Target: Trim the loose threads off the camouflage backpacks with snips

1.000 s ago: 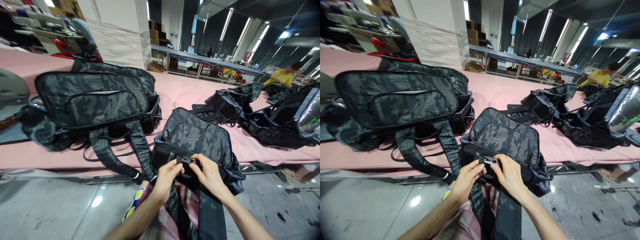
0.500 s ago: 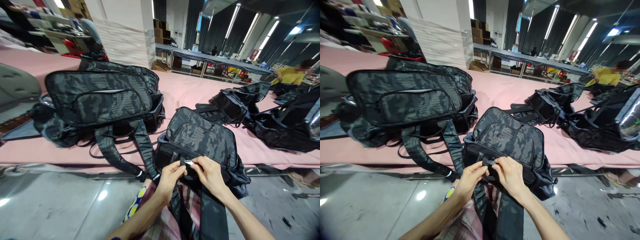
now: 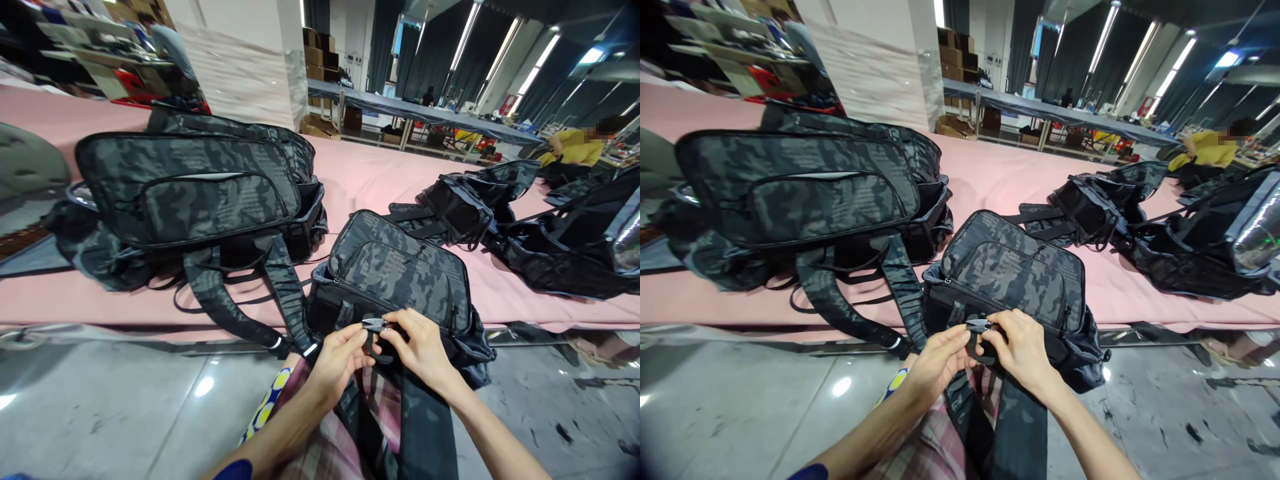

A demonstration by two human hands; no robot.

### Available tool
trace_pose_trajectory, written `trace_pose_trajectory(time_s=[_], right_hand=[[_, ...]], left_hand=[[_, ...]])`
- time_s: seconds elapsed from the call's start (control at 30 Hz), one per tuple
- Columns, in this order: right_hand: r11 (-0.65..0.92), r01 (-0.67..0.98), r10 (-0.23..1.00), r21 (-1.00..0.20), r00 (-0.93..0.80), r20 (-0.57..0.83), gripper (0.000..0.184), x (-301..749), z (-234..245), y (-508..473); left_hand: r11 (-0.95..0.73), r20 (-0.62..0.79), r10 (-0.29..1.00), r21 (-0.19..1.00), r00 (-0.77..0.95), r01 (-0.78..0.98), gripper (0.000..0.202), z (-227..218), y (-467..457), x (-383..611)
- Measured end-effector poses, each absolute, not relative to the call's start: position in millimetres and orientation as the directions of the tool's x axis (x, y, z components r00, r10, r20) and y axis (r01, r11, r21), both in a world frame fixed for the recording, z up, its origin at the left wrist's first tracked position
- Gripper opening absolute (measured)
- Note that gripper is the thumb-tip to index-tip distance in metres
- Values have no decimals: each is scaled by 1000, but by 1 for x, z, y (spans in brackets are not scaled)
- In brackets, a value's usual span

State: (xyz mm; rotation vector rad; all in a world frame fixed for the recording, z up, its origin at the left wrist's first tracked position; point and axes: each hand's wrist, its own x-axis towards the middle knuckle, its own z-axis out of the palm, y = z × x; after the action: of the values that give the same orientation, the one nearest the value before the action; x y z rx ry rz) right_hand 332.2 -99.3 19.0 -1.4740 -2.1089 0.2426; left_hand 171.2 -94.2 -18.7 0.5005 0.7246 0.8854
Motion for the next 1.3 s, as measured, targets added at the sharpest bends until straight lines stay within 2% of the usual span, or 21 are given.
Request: trace_pose_trajectory(time_s=[0.1, 0.3, 0.43, 0.5, 0.53, 0.6, 0.63, 0.67, 0.7, 0.73, 0.77, 0.8, 0.83, 0.9, 0.97, 1.0, 1.07, 1.1, 1.17, 1.3], right_hand=[[429, 824, 883, -370, -297, 363, 16, 331, 17, -98], [403, 830, 887, -386, -250, 388, 15, 333, 19, -98], [432, 852, 877, -295, -320, 359, 14, 329, 20, -101], [397, 852, 892, -342, -270, 363, 15, 333, 19, -101], [356, 836, 909, -416, -208, 361, 15, 338, 19, -101], [230, 748, 939, -623, -4, 343, 14, 352, 17, -101], [163, 672, 940, -723, 117, 321, 14, 360, 16, -102], [109, 586, 931, -803, 224, 289, 15, 368, 14, -103], [72, 505, 918, -860, 304, 254, 17, 375, 12, -105], [51, 437, 909, -898, 352, 223, 18, 380, 10, -107], [38, 388, 906, -921, 375, 196, 19, 385, 8, -110], [29, 355, 908, -934, 381, 173, 20, 387, 6, -113], [19, 338, 912, -941, 380, 155, 20, 389, 4, -117], [-6, 344, 913, -939, 385, 135, 21, 392, 2, -126], [-37, 405, 916, -913, 379, 131, 21, 393, 1, -136], [-50, 452, 921, -891, 366, 134, 21, 394, 1, -140], [-48, 566, 936, -823, 314, 161, 21, 394, 1, -148], [-34, 625, 945, -780, 273, 178, 21, 393, 1, -151], [12, 724, 958, -689, 190, 216, 21, 390, 1, -154], [69, 827, 950, -559, 116, 290, 20, 385, 0, -153]], left_hand=[[509, -351, 856, 702, 379, -498, 34, -19, -95, 171], [511, -392, 856, 734, 336, -447, 39, -18, -96, 174], [478, -384, 873, 793, 301, -377, 41, -23, -95, 174], [469, -380, 872, 831, 311, -300, 43, -28, -95, 170], [440, -362, 882, 862, 301, -251, 43, -31, -95, 167], [242, -222, 961, 964, 166, -110, 41, -33, -97, 163], [67, -67, 996, 998, 64, 6, 39, -33, -99, 163], [-123, 125, 992, 980, -1, 154, 37, -31, -101, 165], [-295, 306, 952, 906, 12, 304, 36, -28, -104, 169], [-430, 426, 898, 799, 110, 421, 34, -25, -106, 176], [-522, 456, 852, 699, 257, 490, 30, -21, -109, 184], [-566, 403, 823, 640, 401, 520, 25, -18, -110, 192], [-564, 296, 809, 634, 508, 530, 20, -15, -110, 200], [-400, 33, 806, 766, 590, 504, 15, -11, -105, 211], [-54, -194, 745, 936, 638, 348, 21, -9, -95, 213], [129, -251, 693, 965, 676, 226, 24, -8, -90, 212], [393, -272, 616, 919, 739, 10, 26, -8, -81, 209], [457, -259, 605, 888, 753, -62, 25, -8, -78, 208], [507, -247, 609, 852, 754, -130, 24, -8, -76, 207], [530, -275, 614, 839, 740, -127, 23, -10, -80, 211]])
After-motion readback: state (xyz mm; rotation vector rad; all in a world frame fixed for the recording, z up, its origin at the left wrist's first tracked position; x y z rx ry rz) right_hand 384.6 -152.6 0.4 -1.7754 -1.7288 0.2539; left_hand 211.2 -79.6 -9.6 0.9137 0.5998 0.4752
